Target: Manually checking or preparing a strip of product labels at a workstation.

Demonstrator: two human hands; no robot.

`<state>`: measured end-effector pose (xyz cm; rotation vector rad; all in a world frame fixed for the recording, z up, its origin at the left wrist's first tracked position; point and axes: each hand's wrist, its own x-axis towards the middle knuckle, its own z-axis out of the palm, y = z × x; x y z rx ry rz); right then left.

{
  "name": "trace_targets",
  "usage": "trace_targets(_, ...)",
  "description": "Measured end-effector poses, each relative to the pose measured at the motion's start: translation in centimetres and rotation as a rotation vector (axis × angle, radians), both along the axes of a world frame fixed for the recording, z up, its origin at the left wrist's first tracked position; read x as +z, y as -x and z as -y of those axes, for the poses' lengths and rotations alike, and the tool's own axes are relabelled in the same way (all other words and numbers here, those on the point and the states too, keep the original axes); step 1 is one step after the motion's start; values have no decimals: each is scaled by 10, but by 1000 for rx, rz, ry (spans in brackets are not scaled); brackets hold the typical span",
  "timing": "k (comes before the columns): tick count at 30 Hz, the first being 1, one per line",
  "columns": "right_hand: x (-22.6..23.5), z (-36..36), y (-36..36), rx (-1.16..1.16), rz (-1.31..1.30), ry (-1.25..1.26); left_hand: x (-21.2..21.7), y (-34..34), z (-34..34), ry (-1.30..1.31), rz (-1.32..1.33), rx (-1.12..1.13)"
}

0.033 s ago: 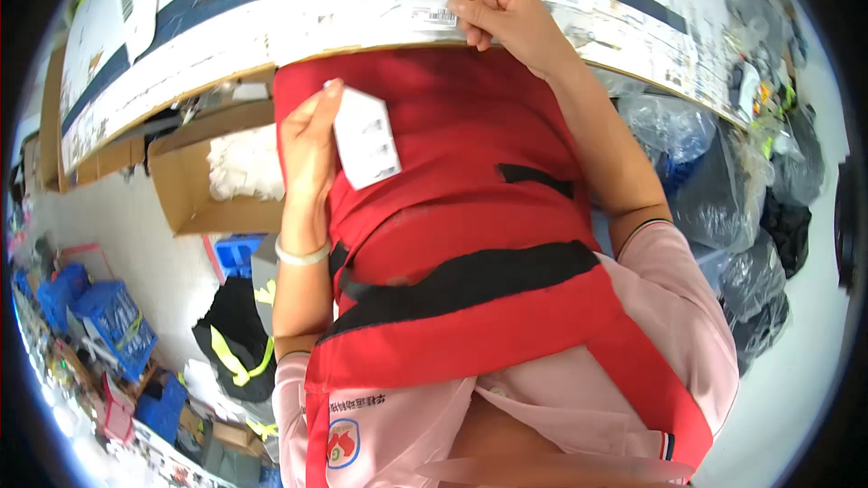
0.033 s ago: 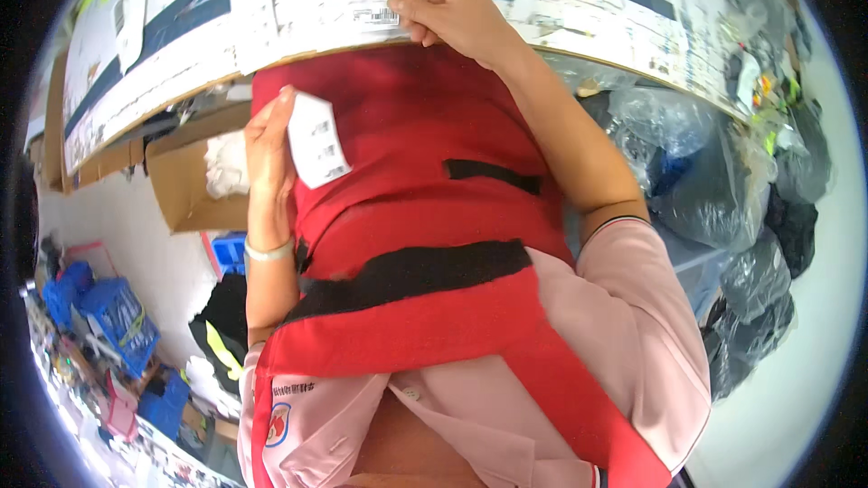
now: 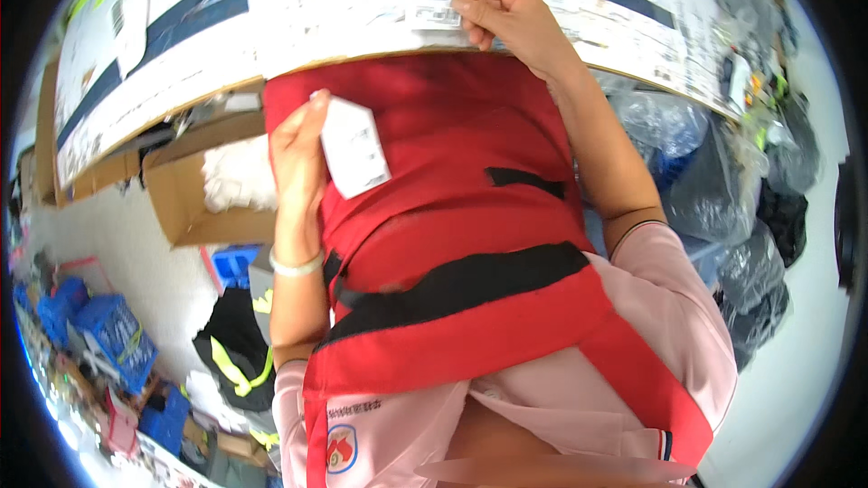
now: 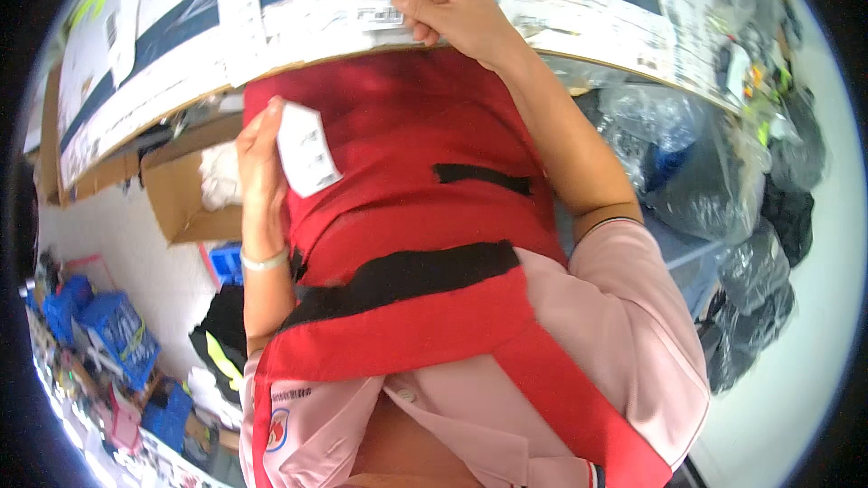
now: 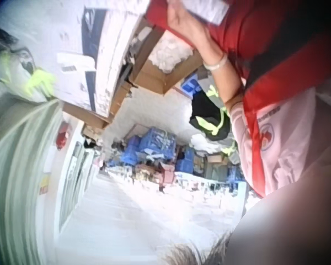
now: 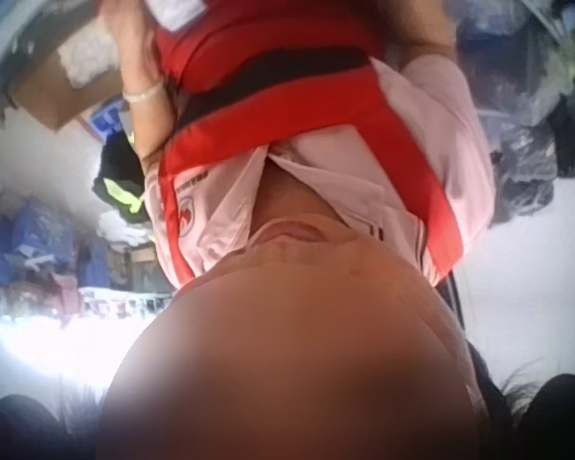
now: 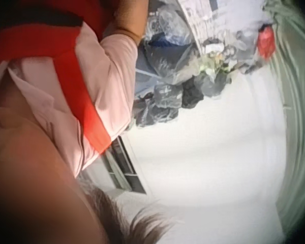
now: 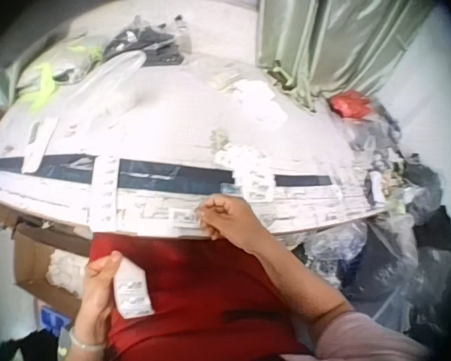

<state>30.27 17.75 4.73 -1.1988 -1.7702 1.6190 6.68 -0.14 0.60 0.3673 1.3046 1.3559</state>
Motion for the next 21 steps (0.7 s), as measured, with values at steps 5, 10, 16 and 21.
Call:
trace_targets(5, -7, -48, -97, -417, 222, -265, -1, 3, -1, -72, 55, -46)
trace_targets(10, -32, -63, -125, -430, 558, -340, 10, -1, -7, -108, 34, -72)
trace_targets(16, -21, -37, -96, -415, 593, -561, 19, -4, -6, -82, -27, -35)
trace_targets(21, 21, 65, 21, 153, 91, 113, 29, -9, -7, -128, -107, -10)
